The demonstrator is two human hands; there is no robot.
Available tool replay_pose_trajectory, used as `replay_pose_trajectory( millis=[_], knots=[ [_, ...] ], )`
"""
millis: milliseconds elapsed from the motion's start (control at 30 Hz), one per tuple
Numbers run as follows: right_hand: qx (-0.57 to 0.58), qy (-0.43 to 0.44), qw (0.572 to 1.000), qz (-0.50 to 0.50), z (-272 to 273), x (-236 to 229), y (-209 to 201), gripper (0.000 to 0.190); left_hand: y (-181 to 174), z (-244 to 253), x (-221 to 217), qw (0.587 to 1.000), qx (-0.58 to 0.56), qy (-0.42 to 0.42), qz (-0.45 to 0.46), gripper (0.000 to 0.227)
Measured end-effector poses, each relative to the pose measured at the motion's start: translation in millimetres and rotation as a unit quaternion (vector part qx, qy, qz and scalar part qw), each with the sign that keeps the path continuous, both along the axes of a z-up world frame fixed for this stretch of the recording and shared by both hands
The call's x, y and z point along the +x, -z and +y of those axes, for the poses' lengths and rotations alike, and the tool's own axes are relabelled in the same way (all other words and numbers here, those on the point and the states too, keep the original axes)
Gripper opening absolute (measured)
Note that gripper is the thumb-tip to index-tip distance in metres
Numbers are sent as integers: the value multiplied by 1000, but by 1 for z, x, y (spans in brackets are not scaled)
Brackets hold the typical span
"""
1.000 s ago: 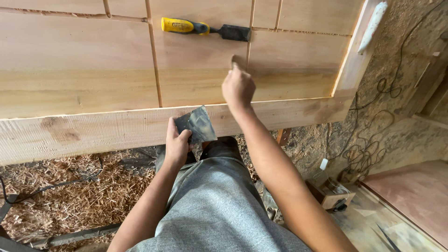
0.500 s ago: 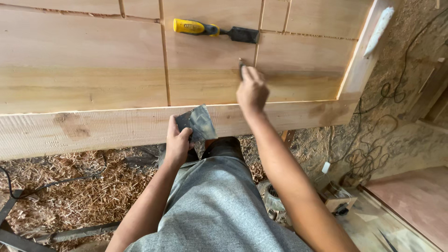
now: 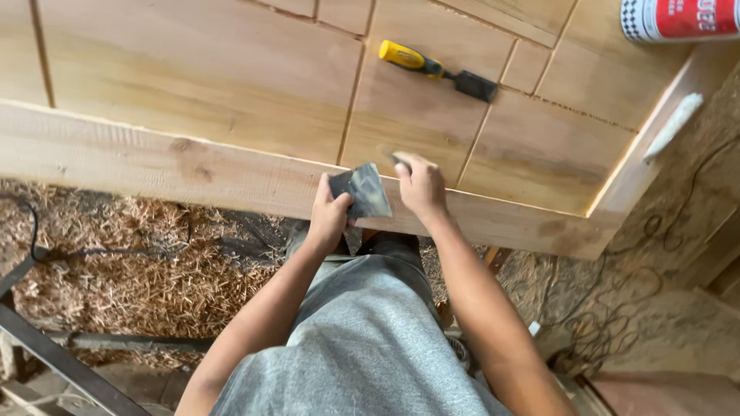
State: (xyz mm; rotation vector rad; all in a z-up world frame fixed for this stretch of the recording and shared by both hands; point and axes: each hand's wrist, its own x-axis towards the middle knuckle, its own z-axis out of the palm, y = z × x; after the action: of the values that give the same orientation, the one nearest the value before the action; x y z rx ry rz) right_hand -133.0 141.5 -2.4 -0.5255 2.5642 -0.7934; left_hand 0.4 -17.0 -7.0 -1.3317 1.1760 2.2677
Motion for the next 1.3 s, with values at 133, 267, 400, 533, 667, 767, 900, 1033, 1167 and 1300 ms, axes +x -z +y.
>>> replay_pose_trajectory(
  millis=[133, 267, 400, 533, 667, 767, 900, 1033, 1167, 1300],
  knots=[
    [-176, 133, 970, -101, -25, 26, -27, 28, 3, -6, -9, 992, 11, -127, 18, 30],
    [-161, 60, 985, -4, -11, 58, -49, 26, 0, 3, -6, 978, 45, -201, 21, 28],
    [-131, -18, 991, -8, 2, 58, -53, 25, -11, -1, -14, 962, 91, -255, 25, 27],
    [18, -70, 986, -152, 32, 44, -74, 23, -32, 4, -17, 979, 57, -186, 69, 29],
    [-122, -139, 982, -20, 55, 14, -98, 28, -46, 15, -18, 990, -63, 13, 124, 31],
    [-106, -235, 965, -36, 68, 5, -114, 32, -48, 30, -18, 989, -97, 31, 106, 34],
    [-46, -289, 956, -31, 83, 8, -123, 44, -44, 35, -24, 982, -63, -155, 84, 33],
    [-84, -148, 985, -35, 104, 15, -115, 27, -45, 37, -21, 971, -177, -134, 89, 32],
    [-127, -9, 990, -63, 131, 31, -86, 28, -54, 49, -8, 975, -193, -72, 86, 29],
    [-173, 116, 970, -129, 139, 31, -47, 28, -60, 58, -2, 974, -215, -37, 65, 29]
  ],
)
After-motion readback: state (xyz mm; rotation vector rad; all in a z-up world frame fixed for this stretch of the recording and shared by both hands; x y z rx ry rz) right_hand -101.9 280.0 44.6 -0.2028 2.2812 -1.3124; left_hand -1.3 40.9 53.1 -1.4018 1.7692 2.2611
